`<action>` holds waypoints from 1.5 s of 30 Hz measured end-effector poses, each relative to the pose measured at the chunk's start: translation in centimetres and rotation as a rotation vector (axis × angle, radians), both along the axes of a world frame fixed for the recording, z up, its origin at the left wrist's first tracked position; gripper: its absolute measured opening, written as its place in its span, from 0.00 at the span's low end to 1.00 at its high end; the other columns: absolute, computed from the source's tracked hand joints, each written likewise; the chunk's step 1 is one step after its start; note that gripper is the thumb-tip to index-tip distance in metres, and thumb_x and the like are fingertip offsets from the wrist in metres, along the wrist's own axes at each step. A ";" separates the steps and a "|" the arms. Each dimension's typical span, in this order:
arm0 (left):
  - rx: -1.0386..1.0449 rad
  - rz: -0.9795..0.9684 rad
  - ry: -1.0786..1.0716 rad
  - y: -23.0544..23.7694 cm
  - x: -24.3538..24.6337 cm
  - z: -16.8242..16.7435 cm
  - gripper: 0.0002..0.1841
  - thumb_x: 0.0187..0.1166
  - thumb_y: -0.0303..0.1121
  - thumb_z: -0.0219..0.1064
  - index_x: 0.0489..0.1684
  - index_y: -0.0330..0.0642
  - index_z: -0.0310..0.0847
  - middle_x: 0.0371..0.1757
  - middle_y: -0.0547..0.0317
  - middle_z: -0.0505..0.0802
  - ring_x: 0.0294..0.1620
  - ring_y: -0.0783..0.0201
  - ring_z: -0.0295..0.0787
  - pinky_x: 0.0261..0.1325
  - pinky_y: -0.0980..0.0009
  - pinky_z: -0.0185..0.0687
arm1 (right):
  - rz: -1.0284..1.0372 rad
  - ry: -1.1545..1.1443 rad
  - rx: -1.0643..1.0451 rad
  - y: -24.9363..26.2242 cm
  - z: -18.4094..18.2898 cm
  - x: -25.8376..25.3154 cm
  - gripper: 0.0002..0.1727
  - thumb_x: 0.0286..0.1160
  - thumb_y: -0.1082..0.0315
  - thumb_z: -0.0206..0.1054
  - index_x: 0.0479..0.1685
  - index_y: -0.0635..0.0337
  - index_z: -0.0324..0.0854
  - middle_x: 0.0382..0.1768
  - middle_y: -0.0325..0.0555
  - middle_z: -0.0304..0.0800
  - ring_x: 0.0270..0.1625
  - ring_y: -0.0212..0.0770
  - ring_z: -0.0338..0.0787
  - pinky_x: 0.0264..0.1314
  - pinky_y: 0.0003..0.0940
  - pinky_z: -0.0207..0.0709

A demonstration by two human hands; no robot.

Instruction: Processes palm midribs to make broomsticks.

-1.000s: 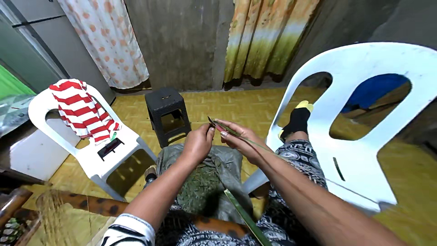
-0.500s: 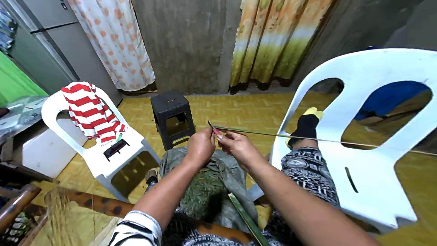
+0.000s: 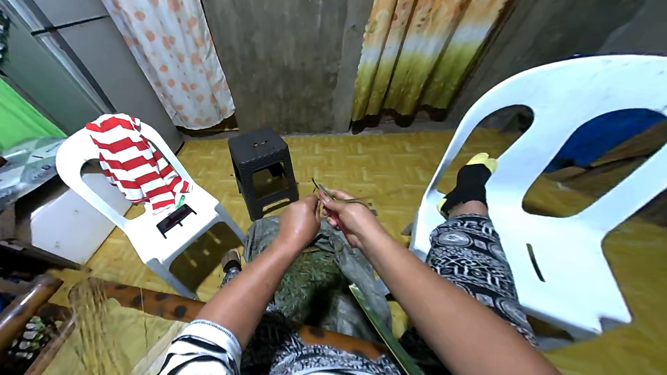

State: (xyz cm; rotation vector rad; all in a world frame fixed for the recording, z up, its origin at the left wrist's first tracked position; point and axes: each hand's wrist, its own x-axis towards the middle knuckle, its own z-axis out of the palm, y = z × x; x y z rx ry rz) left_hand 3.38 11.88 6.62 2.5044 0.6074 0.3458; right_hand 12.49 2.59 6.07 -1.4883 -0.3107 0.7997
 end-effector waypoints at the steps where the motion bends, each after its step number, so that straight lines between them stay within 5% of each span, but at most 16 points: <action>1: -0.024 0.003 -0.005 0.2 0.0 -0.2 0.15 0.91 0.31 0.56 0.61 0.33 0.86 0.51 0.40 0.94 0.54 0.44 0.93 0.62 0.45 0.84 | 0.009 0.026 0.007 0.1 -0.4 0.2 0.19 0.90 0.67 0.60 0.75 0.57 0.79 0.32 0.43 0.83 0.19 0.28 0.73 0.20 0.19 0.66; 8: -0.367 0.041 -0.016 1.9 -0.1 -0.8 0.18 0.95 0.35 0.50 0.66 0.32 0.81 0.45 0.43 0.93 0.40 0.54 0.92 0.52 0.56 0.87 | 0.136 0.123 0.105 -0.8 -2.1 1.3 0.20 0.92 0.70 0.54 0.78 0.61 0.73 0.29 0.42 0.84 0.20 0.27 0.76 0.22 0.18 0.69; 14: -0.488 0.033 -0.049 1.8 0.2 -0.9 0.17 0.96 0.35 0.50 0.63 0.34 0.81 0.38 0.51 0.90 0.32 0.64 0.86 0.43 0.66 0.84 | 0.237 0.114 0.149 -1.4 -2.4 1.3 0.25 0.92 0.73 0.52 0.87 0.58 0.65 0.29 0.43 0.84 0.20 0.28 0.77 0.23 0.18 0.70; 19: -0.554 0.007 -0.068 1.7 0.4 -1.0 0.16 0.95 0.34 0.50 0.63 0.35 0.81 0.34 0.54 0.89 0.29 0.68 0.83 0.39 0.71 0.82 | 0.240 0.177 0.173 -1.6 -2.6 1.9 0.23 0.94 0.70 0.50 0.85 0.57 0.68 0.29 0.43 0.85 0.21 0.28 0.78 0.23 0.18 0.71; 33: -0.785 -0.059 -0.091 2.0 0.4 -1.9 0.16 0.94 0.33 0.52 0.65 0.32 0.80 0.31 0.59 0.86 0.27 0.72 0.81 0.37 0.76 0.80 | 0.337 0.245 0.207 -2.4 -2.3 3.0 0.19 0.94 0.70 0.47 0.77 0.57 0.74 0.30 0.41 0.86 0.24 0.27 0.82 0.25 0.17 0.75; 40: -0.751 -0.072 -0.067 2.2 0.5 -2.1 0.15 0.94 0.32 0.53 0.61 0.31 0.81 0.30 0.59 0.85 0.27 0.73 0.80 0.36 0.76 0.79 | 0.459 0.131 0.145 -2.9 -2.1 3.3 0.26 0.93 0.71 0.46 0.88 0.58 0.61 0.28 0.40 0.84 0.23 0.27 0.80 0.26 0.17 0.74; 45: -0.774 -0.119 -0.017 2.0 0.4 -2.1 0.15 0.94 0.33 0.53 0.62 0.31 0.81 0.31 0.60 0.86 0.28 0.73 0.80 0.37 0.77 0.79 | 0.352 -0.023 0.126 -3.0 -2.4 3.2 0.24 0.91 0.71 0.52 0.84 0.60 0.66 0.31 0.36 0.82 0.23 0.24 0.77 0.27 0.16 0.72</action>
